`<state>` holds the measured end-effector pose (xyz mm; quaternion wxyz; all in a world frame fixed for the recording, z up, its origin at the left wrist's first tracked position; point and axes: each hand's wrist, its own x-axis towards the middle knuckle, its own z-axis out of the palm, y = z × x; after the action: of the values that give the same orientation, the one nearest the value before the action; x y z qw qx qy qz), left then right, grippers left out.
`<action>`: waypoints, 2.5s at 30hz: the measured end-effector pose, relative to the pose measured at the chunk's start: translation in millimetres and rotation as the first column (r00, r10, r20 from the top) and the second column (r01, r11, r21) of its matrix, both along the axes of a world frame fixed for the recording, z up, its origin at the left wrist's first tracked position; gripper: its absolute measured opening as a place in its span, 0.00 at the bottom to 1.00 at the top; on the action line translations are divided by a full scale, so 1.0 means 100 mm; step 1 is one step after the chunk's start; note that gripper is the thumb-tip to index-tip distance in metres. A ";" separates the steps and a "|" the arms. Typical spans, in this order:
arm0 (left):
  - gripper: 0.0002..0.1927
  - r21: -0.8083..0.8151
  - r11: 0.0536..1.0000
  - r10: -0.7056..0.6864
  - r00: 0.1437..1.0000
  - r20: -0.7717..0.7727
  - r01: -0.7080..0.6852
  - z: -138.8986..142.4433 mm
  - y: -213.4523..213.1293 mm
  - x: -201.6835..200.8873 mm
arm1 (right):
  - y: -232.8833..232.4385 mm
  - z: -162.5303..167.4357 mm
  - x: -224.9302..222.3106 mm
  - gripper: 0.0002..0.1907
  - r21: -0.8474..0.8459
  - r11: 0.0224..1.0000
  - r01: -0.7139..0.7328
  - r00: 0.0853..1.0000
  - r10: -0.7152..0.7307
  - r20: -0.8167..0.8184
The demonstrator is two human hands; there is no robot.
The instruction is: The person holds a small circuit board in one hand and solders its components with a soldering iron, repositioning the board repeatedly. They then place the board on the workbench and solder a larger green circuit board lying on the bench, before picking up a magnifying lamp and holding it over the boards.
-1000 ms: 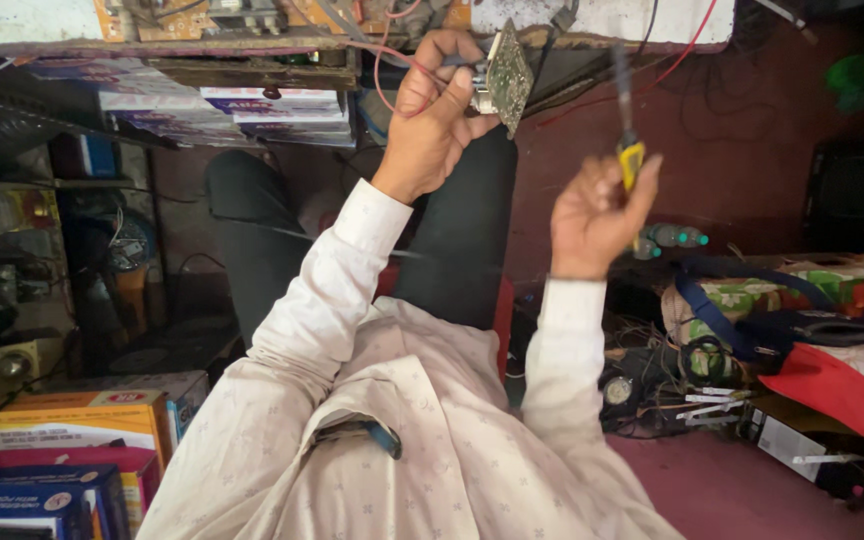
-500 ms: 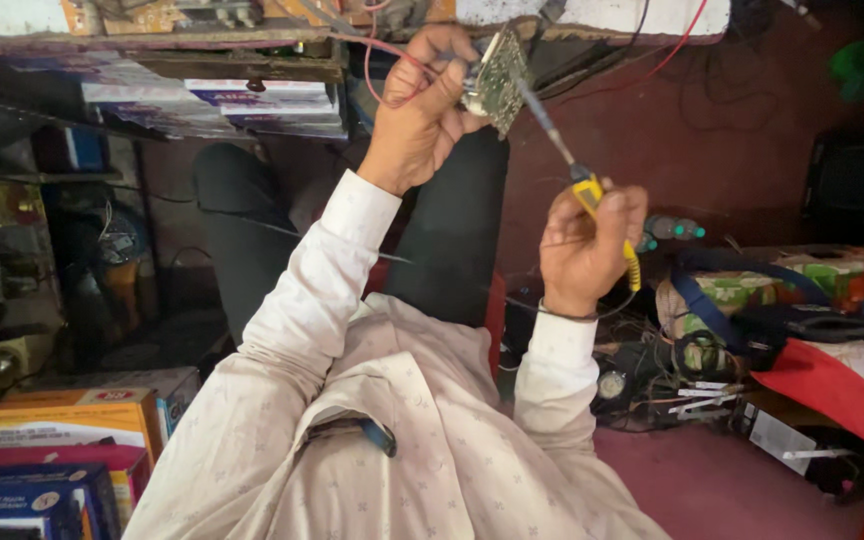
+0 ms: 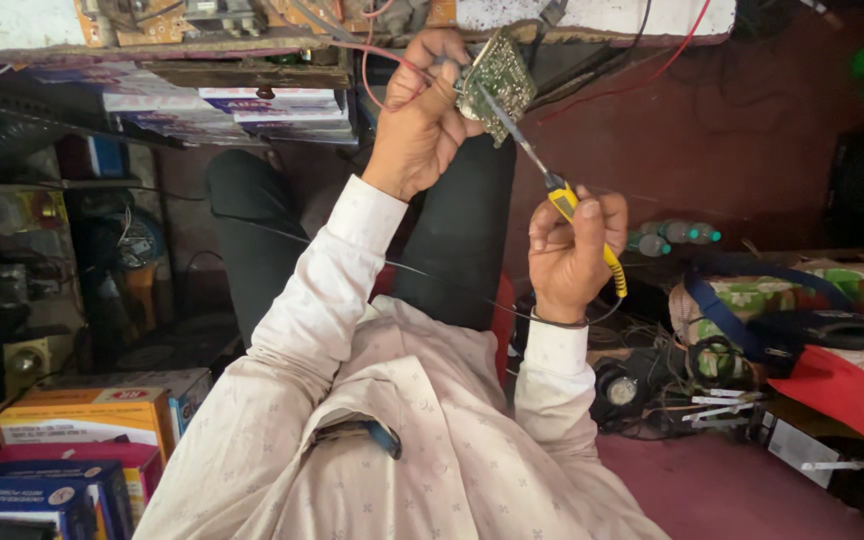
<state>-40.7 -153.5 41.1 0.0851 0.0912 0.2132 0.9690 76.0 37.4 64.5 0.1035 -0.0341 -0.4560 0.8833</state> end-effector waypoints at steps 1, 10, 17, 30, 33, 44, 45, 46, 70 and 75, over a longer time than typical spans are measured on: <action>0.05 -0.004 1.000 0.010 1.000 0.002 -0.010 -0.01 0.01 0.00 | 0.00 0.00 0.00 0.09 -0.006 1.000 -0.001 1.000 0.001 0.002; 0.04 -0.005 0.999 0.041 0.998 0.039 -0.041 -0.05 0.08 -0.04 | 0.04 -0.03 0.02 0.09 0.101 0.995 0.017 0.999 -0.013 -0.045; 0.05 0.016 1.000 0.026 0.999 0.020 -0.027 -0.06 0.09 -0.04 | 0.04 -0.05 0.05 0.10 0.091 0.995 0.038 0.998 -0.035 -0.043; 0.06 0.000 0.999 -0.046 0.999 0.011 0.046 0.03 0.09 0.01 | 0.03 -0.07 0.03 0.10 0.075 0.996 0.053 0.998 -0.050 -0.039; 0.08 0.004 0.996 -0.090 0.996 0.011 0.090 0.08 0.05 0.03 | 0.03 -0.06 0.02 0.09 0.081 0.995 0.065 0.997 -0.062 -0.037; 0.09 -0.019 0.997 -0.070 0.997 -0.026 0.069 0.04 0.06 0.01 | 0.04 -0.02 0.02 0.10 0.088 0.994 0.069 0.997 -0.066 -0.033; 0.09 -0.017 0.997 -0.070 0.997 -0.024 0.070 0.03 0.06 0.00 | 0.04 -0.02 0.03 0.10 0.096 0.993 0.071 0.997 -0.067 -0.038; 0.10 -0.015 0.997 -0.070 0.997 -0.021 0.070 0.02 0.06 0.00 | 0.04 -0.02 0.03 0.10 0.103 0.992 0.073 0.997 -0.069 -0.044; 0.08 -0.030 0.994 -0.107 0.992 -0.067 0.106 -0.07 0.11 0.00 | 0.72 -0.76 -0.95 0.14 -0.820 0.573 0.008 0.990 0.109 0.085; 0.09 -0.015 0.995 -0.097 0.993 -0.060 0.096 -0.05 0.14 -0.02 | 0.69 -0.45 -0.73 0.13 -0.555 0.824 0.116 0.992 -0.067 0.107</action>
<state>-42.5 -139.6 36.1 0.1260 0.1304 0.2166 0.9593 2.5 106.4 19.8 0.1123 -0.1212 -0.1790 0.9699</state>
